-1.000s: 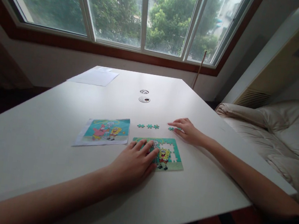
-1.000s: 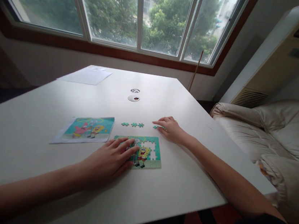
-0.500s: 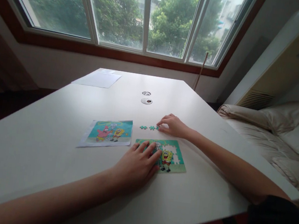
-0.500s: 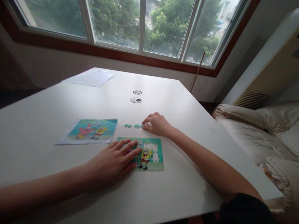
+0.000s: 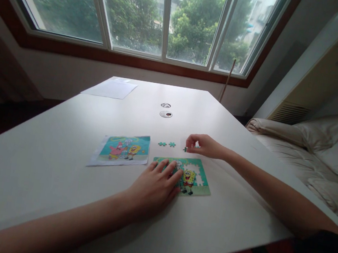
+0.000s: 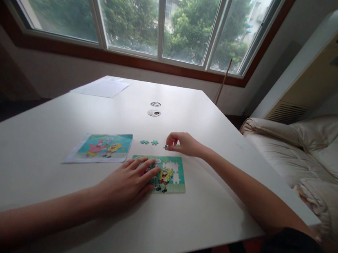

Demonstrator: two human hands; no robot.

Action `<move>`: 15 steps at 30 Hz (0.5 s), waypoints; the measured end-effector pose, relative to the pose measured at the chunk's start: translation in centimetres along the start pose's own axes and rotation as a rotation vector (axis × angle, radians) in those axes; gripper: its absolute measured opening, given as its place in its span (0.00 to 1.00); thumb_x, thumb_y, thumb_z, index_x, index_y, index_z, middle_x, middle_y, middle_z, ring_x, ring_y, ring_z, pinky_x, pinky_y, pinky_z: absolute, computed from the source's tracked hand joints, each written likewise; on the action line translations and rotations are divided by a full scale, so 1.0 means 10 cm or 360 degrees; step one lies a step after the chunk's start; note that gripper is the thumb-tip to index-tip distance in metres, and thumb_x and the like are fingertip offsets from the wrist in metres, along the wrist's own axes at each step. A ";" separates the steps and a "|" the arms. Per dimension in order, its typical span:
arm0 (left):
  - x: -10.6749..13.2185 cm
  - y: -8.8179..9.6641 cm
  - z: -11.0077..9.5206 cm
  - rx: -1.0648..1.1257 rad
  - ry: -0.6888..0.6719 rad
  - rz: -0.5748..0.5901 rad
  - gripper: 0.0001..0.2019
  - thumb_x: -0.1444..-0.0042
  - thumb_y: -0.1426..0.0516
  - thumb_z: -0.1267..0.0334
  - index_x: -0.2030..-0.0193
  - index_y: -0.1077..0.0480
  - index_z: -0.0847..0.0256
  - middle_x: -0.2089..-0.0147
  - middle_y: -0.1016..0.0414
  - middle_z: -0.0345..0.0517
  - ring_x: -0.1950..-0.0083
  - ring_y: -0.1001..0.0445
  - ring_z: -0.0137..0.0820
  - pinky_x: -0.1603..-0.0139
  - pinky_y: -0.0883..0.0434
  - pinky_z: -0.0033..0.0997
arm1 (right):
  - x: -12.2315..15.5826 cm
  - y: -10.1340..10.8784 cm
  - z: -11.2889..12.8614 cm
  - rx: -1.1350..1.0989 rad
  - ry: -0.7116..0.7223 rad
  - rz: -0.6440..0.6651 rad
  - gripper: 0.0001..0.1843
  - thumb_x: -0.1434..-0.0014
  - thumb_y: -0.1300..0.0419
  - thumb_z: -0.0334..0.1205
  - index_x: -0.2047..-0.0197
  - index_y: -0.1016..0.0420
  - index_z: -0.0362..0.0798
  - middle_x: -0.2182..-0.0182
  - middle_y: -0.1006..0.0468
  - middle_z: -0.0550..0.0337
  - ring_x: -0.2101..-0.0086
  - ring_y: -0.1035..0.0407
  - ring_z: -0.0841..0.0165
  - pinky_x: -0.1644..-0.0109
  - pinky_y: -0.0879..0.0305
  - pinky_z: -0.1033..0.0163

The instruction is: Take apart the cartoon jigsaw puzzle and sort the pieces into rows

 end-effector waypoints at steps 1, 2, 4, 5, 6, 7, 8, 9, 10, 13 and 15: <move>0.00 0.01 -0.01 0.0017 0.0008 0.0007 0.19 0.41 0.56 0.58 0.44 0.44 0.58 0.43 0.41 0.52 0.44 0.43 0.44 0.48 0.42 0.48 | 0.07 0.03 0.02 -0.0054 -0.0013 0.0001 0.10 0.50 0.41 0.40 0.64 0.30 0.44 0.73 0.27 0.61 0.72 0.36 0.74 0.69 0.44 0.69; 0.00 0.02 -0.03 0.0037 0.0012 0.0012 0.18 0.41 0.55 0.59 0.45 0.43 0.59 0.43 0.40 0.52 0.44 0.42 0.43 0.48 0.42 0.48 | 0.15 0.07 0.04 -0.0096 -0.0032 0.0004 0.12 0.49 0.41 0.40 0.61 0.31 0.44 0.73 0.27 0.61 0.72 0.36 0.74 0.69 0.44 0.69; 0.00 0.06 -0.08 0.0088 0.0008 0.0009 0.17 0.42 0.54 0.62 0.46 0.42 0.59 0.45 0.39 0.51 0.45 0.42 0.42 0.47 0.42 0.47 | 0.30 0.11 0.07 -0.0154 -0.0086 0.0045 0.14 0.48 0.42 0.42 0.59 0.31 0.44 0.72 0.26 0.60 0.72 0.36 0.74 0.70 0.44 0.69; 0.01 0.07 -0.11 0.0116 0.0000 0.0003 0.17 0.43 0.53 0.62 0.46 0.42 0.58 0.45 0.40 0.50 0.44 0.43 0.42 0.46 0.43 0.47 | 0.38 0.11 0.07 -0.0175 -0.0113 0.0078 0.14 0.47 0.43 0.43 0.59 0.31 0.44 0.72 0.26 0.60 0.73 0.36 0.74 0.70 0.45 0.69; 0.01 0.08 -0.15 0.0147 -0.0008 -0.0003 0.18 0.43 0.53 0.61 0.46 0.43 0.57 0.45 0.40 0.50 0.44 0.43 0.42 0.46 0.43 0.47 | 0.45 0.11 0.07 -0.0198 -0.0137 0.0117 0.15 0.47 0.43 0.44 0.59 0.30 0.44 0.73 0.26 0.60 0.73 0.36 0.74 0.70 0.45 0.68; 0.02 0.09 -0.19 0.0177 -0.0018 -0.0005 0.18 0.43 0.52 0.60 0.45 0.43 0.57 0.44 0.41 0.49 0.44 0.44 0.42 0.45 0.43 0.47 | 0.52 0.09 0.07 -0.0223 -0.0158 0.0153 0.15 0.47 0.43 0.45 0.60 0.30 0.44 0.73 0.26 0.60 0.73 0.36 0.74 0.71 0.45 0.68; 0.04 0.09 -0.23 0.0204 -0.0026 -0.0007 0.19 0.43 0.52 0.59 0.45 0.44 0.56 0.44 0.41 0.49 0.44 0.44 0.42 0.45 0.44 0.48 | 0.59 0.06 0.07 -0.0254 -0.0174 0.0180 0.15 0.48 0.43 0.46 0.60 0.30 0.45 0.73 0.27 0.60 0.73 0.37 0.74 0.71 0.45 0.69; 0.05 0.08 -0.26 0.0226 -0.0031 -0.0005 0.19 0.43 0.53 0.57 0.44 0.44 0.55 0.43 0.42 0.49 0.43 0.45 0.43 0.45 0.44 0.49 | 0.65 0.03 0.06 -0.0289 -0.0190 0.0194 0.15 0.48 0.43 0.46 0.60 0.29 0.45 0.73 0.27 0.60 0.74 0.38 0.74 0.72 0.45 0.69; 0.06 0.07 -0.28 0.0243 -0.0033 -0.0001 0.20 0.43 0.53 0.56 0.44 0.45 0.54 0.43 0.43 0.49 0.43 0.45 0.43 0.45 0.44 0.49 | 0.70 0.00 0.06 -0.0328 -0.0208 0.0193 0.15 0.48 0.43 0.47 0.61 0.29 0.44 0.73 0.27 0.60 0.74 0.39 0.74 0.72 0.46 0.69; 0.08 0.02 -0.32 0.0268 -0.0023 0.0011 0.20 0.42 0.55 0.54 0.44 0.45 0.52 0.42 0.44 0.48 0.42 0.47 0.44 0.45 0.45 0.51 | 0.80 -0.09 0.08 -0.0430 -0.0264 0.0135 0.16 0.48 0.43 0.48 0.64 0.28 0.43 0.75 0.29 0.61 0.77 0.43 0.76 0.75 0.48 0.69; 0.09 -0.02 -0.32 0.0269 -0.0017 0.0013 0.20 0.42 0.56 0.53 0.43 0.45 0.51 0.42 0.44 0.48 0.41 0.48 0.45 0.45 0.46 0.52 | 0.83 -0.15 0.12 -0.0476 -0.0281 0.0120 0.16 0.48 0.43 0.49 0.64 0.27 0.43 0.77 0.31 0.62 0.78 0.45 0.77 0.77 0.49 0.70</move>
Point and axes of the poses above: each hand's wrist, its own x-axis away from the middle knuckle, its own y-axis out of the back of the hand, z = x × y, the point moved 3 cm from there along -x, towards the middle knuckle
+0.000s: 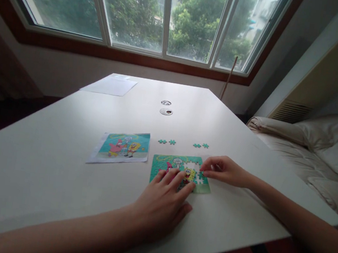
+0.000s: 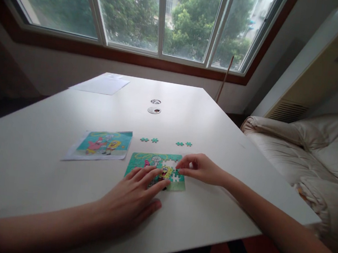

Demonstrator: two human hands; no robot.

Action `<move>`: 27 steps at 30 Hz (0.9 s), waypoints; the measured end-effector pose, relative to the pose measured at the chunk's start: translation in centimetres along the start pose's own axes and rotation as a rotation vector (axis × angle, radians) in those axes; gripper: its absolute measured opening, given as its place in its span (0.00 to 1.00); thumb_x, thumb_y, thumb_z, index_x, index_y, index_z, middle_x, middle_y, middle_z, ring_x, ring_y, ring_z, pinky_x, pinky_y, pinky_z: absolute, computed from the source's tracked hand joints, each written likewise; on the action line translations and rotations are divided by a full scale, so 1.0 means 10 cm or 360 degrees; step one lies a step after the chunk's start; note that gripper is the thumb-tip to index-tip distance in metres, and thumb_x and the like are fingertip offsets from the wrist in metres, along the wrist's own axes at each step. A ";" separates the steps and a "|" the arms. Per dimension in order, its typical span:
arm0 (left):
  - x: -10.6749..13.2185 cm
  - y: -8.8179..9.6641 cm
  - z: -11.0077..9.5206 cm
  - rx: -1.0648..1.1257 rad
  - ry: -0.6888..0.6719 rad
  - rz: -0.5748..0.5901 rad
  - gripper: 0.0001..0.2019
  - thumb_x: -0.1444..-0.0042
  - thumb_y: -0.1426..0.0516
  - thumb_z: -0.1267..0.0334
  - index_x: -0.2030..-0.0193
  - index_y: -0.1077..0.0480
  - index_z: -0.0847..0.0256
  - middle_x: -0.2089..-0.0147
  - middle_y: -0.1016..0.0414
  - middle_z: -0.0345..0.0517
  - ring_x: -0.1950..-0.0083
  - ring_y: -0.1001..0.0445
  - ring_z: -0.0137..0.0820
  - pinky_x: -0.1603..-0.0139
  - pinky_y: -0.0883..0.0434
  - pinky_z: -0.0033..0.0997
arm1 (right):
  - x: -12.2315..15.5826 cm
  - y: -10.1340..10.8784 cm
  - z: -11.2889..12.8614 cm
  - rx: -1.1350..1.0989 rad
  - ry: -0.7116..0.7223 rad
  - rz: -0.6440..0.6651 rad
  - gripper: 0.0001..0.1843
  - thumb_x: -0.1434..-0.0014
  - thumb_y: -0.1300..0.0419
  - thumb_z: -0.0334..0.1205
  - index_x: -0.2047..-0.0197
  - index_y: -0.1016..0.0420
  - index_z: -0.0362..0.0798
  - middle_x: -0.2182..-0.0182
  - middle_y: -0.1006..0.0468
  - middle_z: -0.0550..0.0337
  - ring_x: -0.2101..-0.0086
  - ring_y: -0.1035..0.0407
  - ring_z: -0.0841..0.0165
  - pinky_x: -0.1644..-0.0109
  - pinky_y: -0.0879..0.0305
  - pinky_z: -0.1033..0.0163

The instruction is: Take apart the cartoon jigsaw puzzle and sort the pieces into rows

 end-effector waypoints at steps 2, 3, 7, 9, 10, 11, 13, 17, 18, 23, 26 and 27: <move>0.01 -0.02 0.00 -0.0007 -0.0002 -0.0004 0.21 0.42 0.57 0.52 0.43 0.46 0.51 0.41 0.45 0.48 0.41 0.48 0.45 0.45 0.46 0.52 | 0.01 -0.05 0.03 -0.0032 0.0000 0.0013 0.16 0.48 0.43 0.49 0.65 0.27 0.43 0.78 0.32 0.62 0.78 0.45 0.77 0.77 0.50 0.70; 0.01 -0.03 0.01 -0.0012 -0.0003 -0.0007 0.21 0.42 0.57 0.52 0.42 0.46 0.51 0.41 0.45 0.48 0.41 0.48 0.45 0.44 0.46 0.52 | 0.01 -0.07 0.04 -0.0044 0.0001 0.0022 0.16 0.48 0.43 0.49 0.65 0.27 0.43 0.77 0.32 0.62 0.78 0.45 0.77 0.77 0.49 0.70; 0.02 -0.03 0.01 -0.0026 -0.0009 -0.0025 0.21 0.41 0.57 0.52 0.42 0.46 0.51 0.41 0.45 0.47 0.41 0.48 0.45 0.45 0.46 0.52 | 0.03 -0.11 0.05 -0.0054 0.0003 -0.0014 0.15 0.48 0.43 0.48 0.65 0.27 0.43 0.76 0.31 0.61 0.77 0.43 0.76 0.77 0.47 0.70; 0.02 -0.03 0.01 -0.0035 -0.0015 -0.0034 0.21 0.41 0.58 0.52 0.42 0.46 0.51 0.41 0.44 0.47 0.41 0.48 0.45 0.45 0.46 0.51 | 0.04 -0.11 0.04 -0.0030 0.0029 -0.0058 0.14 0.47 0.43 0.46 0.65 0.27 0.43 0.74 0.30 0.60 0.77 0.42 0.76 0.76 0.46 0.71; 0.02 -0.03 0.01 -0.0040 -0.0016 -0.0039 0.21 0.41 0.58 0.52 0.42 0.46 0.51 0.41 0.44 0.47 0.41 0.47 0.45 0.45 0.46 0.51 | 0.04 -0.11 0.04 -0.0012 0.0042 -0.0072 0.13 0.47 0.43 0.46 0.65 0.27 0.44 0.74 0.30 0.60 0.76 0.41 0.76 0.76 0.46 0.71; 0.02 -0.03 0.01 -0.0045 -0.0018 -0.0043 0.21 0.41 0.57 0.52 0.42 0.46 0.51 0.41 0.44 0.48 0.42 0.47 0.45 0.45 0.46 0.51 | 0.04 -0.11 0.04 0.0009 0.0053 -0.0079 0.12 0.47 0.43 0.45 0.65 0.28 0.44 0.73 0.30 0.59 0.76 0.41 0.76 0.76 0.45 0.71; 0.02 -0.03 0.00 -0.0051 -0.0018 -0.0049 0.21 0.41 0.57 0.52 0.42 0.45 0.51 0.41 0.44 0.48 0.42 0.47 0.45 0.45 0.46 0.51 | 0.05 -0.12 0.06 0.0066 0.0085 -0.0090 0.11 0.47 0.43 0.44 0.65 0.27 0.44 0.72 0.30 0.59 0.75 0.40 0.75 0.75 0.44 0.70; 0.03 -0.02 -0.01 -0.0058 -0.0010 -0.0051 0.21 0.42 0.57 0.52 0.42 0.45 0.51 0.41 0.44 0.48 0.41 0.47 0.45 0.45 0.46 0.51 | 0.05 -0.13 0.10 0.0181 0.0188 -0.0104 0.09 0.46 0.43 0.41 0.66 0.27 0.45 0.70 0.31 0.57 0.73 0.39 0.74 0.73 0.43 0.69; 0.03 -0.02 -0.01 -0.0057 -0.0008 -0.0049 0.21 0.42 0.57 0.52 0.42 0.45 0.51 0.41 0.44 0.48 0.41 0.48 0.45 0.45 0.46 0.51 | 0.05 -0.14 0.11 0.0194 0.0205 -0.0108 0.08 0.47 0.43 0.40 0.66 0.27 0.45 0.69 0.32 0.57 0.73 0.39 0.74 0.73 0.43 0.70; 0.02 -0.01 -0.01 -0.0031 -0.0015 -0.0014 0.21 0.41 0.57 0.53 0.42 0.45 0.52 0.41 0.44 0.48 0.41 0.48 0.45 0.45 0.46 0.51 | 0.05 -0.12 0.11 0.0218 0.0222 -0.0132 0.08 0.48 0.42 0.38 0.63 0.28 0.46 0.68 0.33 0.58 0.75 0.42 0.76 0.74 0.44 0.70; 0.00 0.00 -0.01 -0.0023 -0.0023 -0.0012 0.20 0.42 0.56 0.53 0.43 0.44 0.52 0.42 0.44 0.49 0.42 0.47 0.44 0.45 0.46 0.50 | 0.05 -0.07 0.10 0.0224 0.0202 -0.0201 0.08 0.47 0.43 0.38 0.63 0.30 0.46 0.68 0.33 0.58 0.74 0.42 0.75 0.74 0.44 0.71; -0.01 0.01 -0.01 -0.0020 -0.0024 -0.0010 0.20 0.42 0.56 0.53 0.44 0.44 0.52 0.42 0.43 0.49 0.42 0.47 0.44 0.46 0.45 0.50 | 0.05 -0.06 0.09 0.0234 0.0204 -0.0231 0.07 0.47 0.43 0.37 0.64 0.30 0.45 0.68 0.33 0.58 0.73 0.41 0.75 0.74 0.44 0.71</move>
Point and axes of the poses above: each hand's wrist, its own x-axis away from the middle knuckle, its own y-axis out of the back of the hand, z = x × y, the point moved 3 cm from there along -x, towards the middle knuckle
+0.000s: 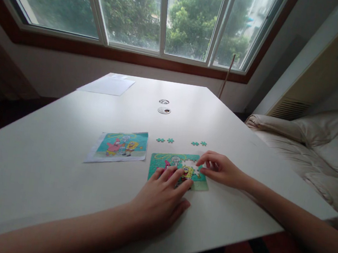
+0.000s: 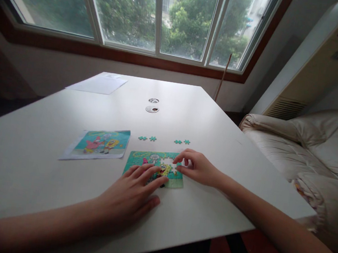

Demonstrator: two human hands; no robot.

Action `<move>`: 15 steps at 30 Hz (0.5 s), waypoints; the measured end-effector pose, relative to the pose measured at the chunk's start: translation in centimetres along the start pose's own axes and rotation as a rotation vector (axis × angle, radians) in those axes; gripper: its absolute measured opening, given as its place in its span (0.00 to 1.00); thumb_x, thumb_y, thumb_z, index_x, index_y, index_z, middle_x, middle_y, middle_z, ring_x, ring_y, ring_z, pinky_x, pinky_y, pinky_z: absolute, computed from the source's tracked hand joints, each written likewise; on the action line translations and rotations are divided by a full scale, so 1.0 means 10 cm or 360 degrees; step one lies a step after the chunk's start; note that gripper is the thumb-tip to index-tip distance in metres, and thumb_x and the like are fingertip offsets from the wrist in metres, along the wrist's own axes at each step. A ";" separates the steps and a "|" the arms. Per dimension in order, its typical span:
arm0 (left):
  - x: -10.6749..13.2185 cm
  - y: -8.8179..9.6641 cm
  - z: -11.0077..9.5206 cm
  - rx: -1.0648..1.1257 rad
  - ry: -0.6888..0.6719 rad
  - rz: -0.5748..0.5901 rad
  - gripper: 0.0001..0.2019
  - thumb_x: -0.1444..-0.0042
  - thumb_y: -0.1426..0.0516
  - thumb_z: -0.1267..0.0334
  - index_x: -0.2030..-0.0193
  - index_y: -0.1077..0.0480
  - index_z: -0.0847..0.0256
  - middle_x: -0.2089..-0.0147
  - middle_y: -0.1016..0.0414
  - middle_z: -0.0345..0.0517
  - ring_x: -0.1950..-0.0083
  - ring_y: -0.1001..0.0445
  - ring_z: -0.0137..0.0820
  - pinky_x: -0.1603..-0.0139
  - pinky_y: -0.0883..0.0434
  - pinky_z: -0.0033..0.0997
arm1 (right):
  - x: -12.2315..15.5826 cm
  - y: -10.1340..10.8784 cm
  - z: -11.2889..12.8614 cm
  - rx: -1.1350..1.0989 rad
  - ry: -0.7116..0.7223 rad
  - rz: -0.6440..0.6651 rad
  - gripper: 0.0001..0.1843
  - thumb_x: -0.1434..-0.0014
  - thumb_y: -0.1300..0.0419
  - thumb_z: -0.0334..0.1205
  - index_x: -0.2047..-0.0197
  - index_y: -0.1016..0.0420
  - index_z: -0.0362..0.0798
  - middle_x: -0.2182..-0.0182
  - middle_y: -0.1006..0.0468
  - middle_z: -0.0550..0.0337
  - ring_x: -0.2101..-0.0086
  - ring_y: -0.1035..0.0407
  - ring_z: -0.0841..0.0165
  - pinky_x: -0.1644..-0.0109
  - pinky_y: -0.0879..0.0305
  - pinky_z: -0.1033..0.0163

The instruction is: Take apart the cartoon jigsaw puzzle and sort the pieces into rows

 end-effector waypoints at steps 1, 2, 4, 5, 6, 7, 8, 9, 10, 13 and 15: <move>-0.01 0.00 0.00 0.0004 0.0000 0.0003 0.20 0.42 0.56 0.53 0.44 0.44 0.52 0.43 0.43 0.49 0.43 0.46 0.44 0.46 0.45 0.50 | 0.00 0.01 0.00 0.0015 0.0003 -0.0026 0.05 0.47 0.44 0.37 0.65 0.30 0.45 0.68 0.32 0.58 0.72 0.41 0.74 0.74 0.44 0.71; -0.02 0.01 0.00 0.0008 0.0003 0.0002 0.20 0.42 0.56 0.53 0.44 0.44 0.52 0.43 0.43 0.49 0.43 0.46 0.44 0.47 0.44 0.50 | 0.00 0.02 0.00 0.0031 0.0008 -0.0043 0.04 0.47 0.44 0.36 0.67 0.31 0.45 0.69 0.32 0.58 0.72 0.41 0.74 0.73 0.44 0.70; -0.04 0.01 -0.01 0.0011 0.0014 -0.0008 0.20 0.42 0.56 0.52 0.43 0.45 0.52 0.44 0.42 0.49 0.44 0.45 0.44 0.47 0.44 0.50 | 0.00 0.02 0.01 0.0060 0.0010 -0.0036 0.03 0.48 0.43 0.36 0.68 0.32 0.45 0.70 0.33 0.59 0.72 0.41 0.74 0.73 0.44 0.70; -0.05 0.01 -0.01 0.0008 0.0020 -0.0013 0.20 0.42 0.57 0.52 0.43 0.45 0.52 0.44 0.42 0.49 0.45 0.45 0.44 0.47 0.44 0.50 | 0.00 0.01 0.02 0.0072 0.0007 -0.0020 0.04 0.49 0.42 0.36 0.69 0.33 0.46 0.71 0.33 0.60 0.73 0.42 0.74 0.72 0.44 0.70; -0.06 0.01 -0.01 0.0004 0.0026 -0.0016 0.21 0.42 0.57 0.52 0.42 0.46 0.51 0.44 0.43 0.49 0.45 0.45 0.45 0.47 0.45 0.51 | 0.00 0.00 0.02 0.0083 0.0002 -0.0003 0.05 0.50 0.41 0.36 0.69 0.33 0.46 0.72 0.34 0.60 0.73 0.42 0.74 0.72 0.45 0.70; -0.06 0.01 -0.01 -0.0001 0.0032 -0.0013 0.21 0.41 0.57 0.51 0.42 0.47 0.51 0.44 0.43 0.49 0.44 0.46 0.45 0.47 0.45 0.51 | 0.00 -0.01 0.03 0.0092 -0.0003 0.0011 0.05 0.50 0.41 0.37 0.69 0.33 0.46 0.72 0.34 0.61 0.74 0.43 0.74 0.73 0.45 0.70; -0.06 0.00 -0.01 -0.0005 0.0039 -0.0009 0.22 0.41 0.58 0.51 0.42 0.47 0.50 0.44 0.43 0.49 0.44 0.46 0.45 0.47 0.45 0.52 | 0.00 -0.01 0.03 0.0099 -0.0009 0.0019 0.06 0.51 0.40 0.37 0.69 0.33 0.46 0.72 0.34 0.62 0.74 0.43 0.75 0.72 0.45 0.70; -0.07 -0.01 -0.01 -0.0008 0.0048 -0.0004 0.22 0.41 0.58 0.51 0.41 0.48 0.50 0.43 0.43 0.49 0.44 0.46 0.46 0.47 0.46 0.53 | 0.00 -0.02 0.03 0.0104 -0.0015 0.0022 0.06 0.51 0.40 0.37 0.69 0.33 0.46 0.73 0.35 0.62 0.74 0.43 0.75 0.72 0.45 0.70; -0.07 -0.01 -0.01 -0.0011 0.0058 -0.0003 0.22 0.41 0.58 0.50 0.41 0.48 0.49 0.43 0.44 0.49 0.44 0.46 0.46 0.47 0.46 0.53 | 0.00 -0.02 0.03 0.0104 -0.0019 0.0027 0.06 0.51 0.40 0.37 0.69 0.33 0.46 0.73 0.35 0.62 0.74 0.43 0.75 0.72 0.45 0.70; -0.08 -0.01 -0.02 -0.0008 0.0077 -0.0007 0.21 0.41 0.59 0.50 0.42 0.46 0.49 0.43 0.44 0.48 0.44 0.47 0.46 0.47 0.46 0.53 | -0.01 -0.03 0.02 0.0084 -0.0022 0.0070 0.05 0.50 0.41 0.38 0.71 0.33 0.46 0.72 0.34 0.62 0.75 0.44 0.75 0.73 0.45 0.70; -0.10 -0.01 -0.03 -0.0003 0.0090 -0.0014 0.20 0.41 0.58 0.50 0.43 0.45 0.49 0.43 0.43 0.47 0.44 0.47 0.45 0.47 0.46 0.52 | -0.01 -0.03 0.02 0.0067 -0.0021 0.0092 0.05 0.50 0.41 0.38 0.71 0.32 0.45 0.72 0.34 0.62 0.75 0.44 0.76 0.73 0.45 0.70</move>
Point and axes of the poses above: each hand's wrist, its own x-axis away from the middle knuckle, its own y-axis out of the back of the hand, z = x × y, the point moved 3 cm from there along -x, towards the middle knuckle
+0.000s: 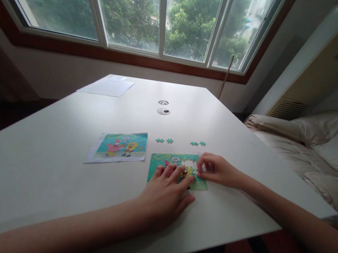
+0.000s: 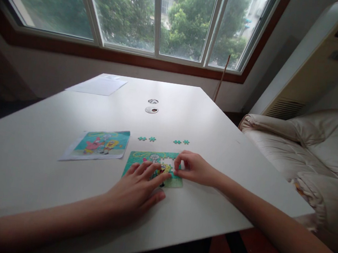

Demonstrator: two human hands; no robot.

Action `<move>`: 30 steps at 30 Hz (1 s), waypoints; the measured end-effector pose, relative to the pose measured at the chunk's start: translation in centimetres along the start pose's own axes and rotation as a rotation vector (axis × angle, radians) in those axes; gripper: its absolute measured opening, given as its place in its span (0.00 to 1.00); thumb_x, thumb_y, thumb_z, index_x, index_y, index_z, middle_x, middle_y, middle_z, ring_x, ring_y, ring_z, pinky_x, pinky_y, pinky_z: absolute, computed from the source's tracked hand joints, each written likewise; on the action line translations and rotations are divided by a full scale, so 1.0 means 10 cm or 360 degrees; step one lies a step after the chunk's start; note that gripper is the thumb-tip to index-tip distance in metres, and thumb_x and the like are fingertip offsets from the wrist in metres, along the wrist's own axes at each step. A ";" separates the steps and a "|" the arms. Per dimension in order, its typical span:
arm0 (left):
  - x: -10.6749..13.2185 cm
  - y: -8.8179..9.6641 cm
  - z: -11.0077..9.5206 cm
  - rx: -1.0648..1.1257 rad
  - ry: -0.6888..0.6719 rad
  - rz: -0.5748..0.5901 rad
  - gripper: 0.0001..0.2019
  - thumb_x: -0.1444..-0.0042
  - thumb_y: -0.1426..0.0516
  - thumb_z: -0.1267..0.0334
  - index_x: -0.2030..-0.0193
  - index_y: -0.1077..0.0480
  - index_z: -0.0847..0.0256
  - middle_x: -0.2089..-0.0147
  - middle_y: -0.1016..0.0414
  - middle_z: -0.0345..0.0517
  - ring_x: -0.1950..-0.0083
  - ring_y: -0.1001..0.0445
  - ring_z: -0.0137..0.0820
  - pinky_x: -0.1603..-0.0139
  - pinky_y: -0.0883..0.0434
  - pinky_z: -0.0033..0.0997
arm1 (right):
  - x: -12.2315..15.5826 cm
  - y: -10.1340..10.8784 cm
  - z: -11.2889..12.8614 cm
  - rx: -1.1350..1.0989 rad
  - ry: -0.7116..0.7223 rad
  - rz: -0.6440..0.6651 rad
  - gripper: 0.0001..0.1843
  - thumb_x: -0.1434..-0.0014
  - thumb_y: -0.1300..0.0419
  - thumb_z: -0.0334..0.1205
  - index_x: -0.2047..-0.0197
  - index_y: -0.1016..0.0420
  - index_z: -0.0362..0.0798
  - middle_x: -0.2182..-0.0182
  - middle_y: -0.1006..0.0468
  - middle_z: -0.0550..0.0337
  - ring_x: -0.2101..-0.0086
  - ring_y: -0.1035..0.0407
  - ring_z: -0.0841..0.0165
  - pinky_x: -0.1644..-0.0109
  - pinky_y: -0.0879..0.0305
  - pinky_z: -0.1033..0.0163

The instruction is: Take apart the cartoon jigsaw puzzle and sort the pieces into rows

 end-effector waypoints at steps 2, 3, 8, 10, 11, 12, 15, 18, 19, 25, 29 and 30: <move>-0.01 0.00 0.00 0.0000 0.0014 -0.0006 0.20 0.42 0.58 0.50 0.44 0.45 0.50 0.43 0.43 0.47 0.44 0.47 0.45 0.47 0.46 0.53 | -0.01 0.01 -0.01 -0.0009 -0.0004 -0.0004 0.06 0.50 0.41 0.38 0.71 0.32 0.45 0.72 0.34 0.62 0.75 0.44 0.76 0.73 0.45 0.71; -0.01 0.00 0.00 -0.0002 0.0020 -0.0007 0.20 0.42 0.58 0.50 0.44 0.45 0.50 0.43 0.43 0.48 0.43 0.47 0.46 0.47 0.46 0.53 | -0.01 0.01 -0.01 -0.0012 -0.0006 -0.0005 0.06 0.50 0.41 0.38 0.70 0.32 0.45 0.72 0.34 0.62 0.75 0.44 0.76 0.73 0.45 0.70; 0.00 -0.01 0.00 0.0005 0.0018 -0.0002 0.20 0.41 0.58 0.51 0.43 0.45 0.50 0.43 0.44 0.48 0.43 0.47 0.46 0.47 0.46 0.54 | -0.03 0.02 -0.02 -0.0026 -0.0029 0.0028 0.07 0.49 0.42 0.38 0.66 0.32 0.45 0.72 0.34 0.62 0.75 0.44 0.76 0.73 0.45 0.70; 0.00 -0.02 -0.01 0.0000 0.0017 -0.0002 0.20 0.41 0.58 0.51 0.43 0.45 0.50 0.43 0.44 0.48 0.43 0.47 0.46 0.47 0.47 0.54 | -0.03 0.02 -0.03 -0.0017 -0.0059 0.0009 0.07 0.50 0.41 0.37 0.66 0.32 0.45 0.73 0.34 0.62 0.75 0.44 0.75 0.73 0.45 0.70; 0.01 -0.02 -0.01 -0.0006 0.0019 0.0002 0.20 0.41 0.58 0.51 0.43 0.45 0.50 0.42 0.44 0.48 0.43 0.48 0.46 0.47 0.47 0.53 | -0.04 0.02 -0.03 -0.0012 -0.0070 -0.0004 0.08 0.50 0.41 0.37 0.66 0.32 0.45 0.74 0.33 0.62 0.76 0.44 0.75 0.73 0.45 0.70; 0.01 -0.03 -0.01 -0.0012 0.0022 0.0006 0.20 0.41 0.58 0.51 0.43 0.45 0.49 0.42 0.44 0.48 0.42 0.48 0.46 0.46 0.47 0.53 | -0.04 0.01 -0.03 -0.0008 -0.0078 -0.0014 0.07 0.51 0.41 0.37 0.66 0.32 0.45 0.74 0.33 0.62 0.76 0.44 0.75 0.73 0.45 0.70; 0.01 -0.04 -0.01 -0.0026 0.0029 0.0010 0.21 0.41 0.58 0.51 0.43 0.45 0.49 0.42 0.44 0.48 0.42 0.48 0.47 0.47 0.47 0.54 | -0.03 0.01 -0.02 -0.0004 -0.0079 -0.0035 0.06 0.51 0.41 0.37 0.68 0.32 0.45 0.74 0.32 0.63 0.76 0.44 0.76 0.73 0.45 0.70; 0.03 -0.05 -0.01 -0.0035 0.0026 -0.0009 0.22 0.41 0.59 0.50 0.42 0.46 0.50 0.41 0.45 0.48 0.42 0.48 0.47 0.47 0.47 0.54 | -0.03 0.02 -0.01 0.0000 -0.0071 -0.0031 0.06 0.51 0.41 0.37 0.69 0.32 0.45 0.73 0.32 0.63 0.76 0.43 0.76 0.73 0.45 0.70; 0.04 -0.05 -0.01 -0.0038 0.0021 -0.0014 0.22 0.41 0.60 0.49 0.42 0.47 0.50 0.41 0.45 0.48 0.42 0.48 0.47 0.46 0.47 0.54 | -0.03 0.02 -0.01 0.0000 -0.0066 -0.0020 0.06 0.51 0.41 0.37 0.68 0.32 0.45 0.73 0.32 0.62 0.76 0.43 0.76 0.73 0.45 0.70; 0.05 -0.06 -0.01 -0.0054 -0.0010 -0.0015 0.24 0.41 0.61 0.48 0.41 0.48 0.50 0.41 0.45 0.50 0.42 0.48 0.48 0.46 0.47 0.53 | -0.01 0.02 -0.03 0.0023 -0.0020 0.0039 0.09 0.49 0.41 0.39 0.64 0.31 0.45 0.70 0.31 0.60 0.75 0.43 0.75 0.72 0.43 0.70; 0.05 -0.06 -0.02 -0.0063 -0.0010 -0.0034 0.24 0.41 0.62 0.48 0.40 0.50 0.49 0.41 0.45 0.49 0.42 0.48 0.47 0.46 0.47 0.53 | -0.03 0.06 0.00 0.0019 -0.0012 0.0098 0.11 0.49 0.41 0.40 0.62 0.31 0.45 0.68 0.29 0.59 0.74 0.41 0.75 0.71 0.41 0.70; 0.05 -0.06 -0.02 -0.0062 -0.0007 -0.0036 0.24 0.41 0.62 0.48 0.40 0.50 0.49 0.41 0.45 0.48 0.42 0.48 0.47 0.46 0.47 0.53 | -0.04 0.08 0.01 0.0012 -0.0002 0.0152 0.12 0.48 0.42 0.41 0.60 0.31 0.45 0.67 0.28 0.59 0.73 0.40 0.75 0.71 0.41 0.70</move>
Point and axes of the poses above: each hand's wrist, its own x-axis away from the middle knuckle, its own y-axis out of the back of the hand, z = x × y, the point moved 3 cm from there along -x, towards the middle knuckle
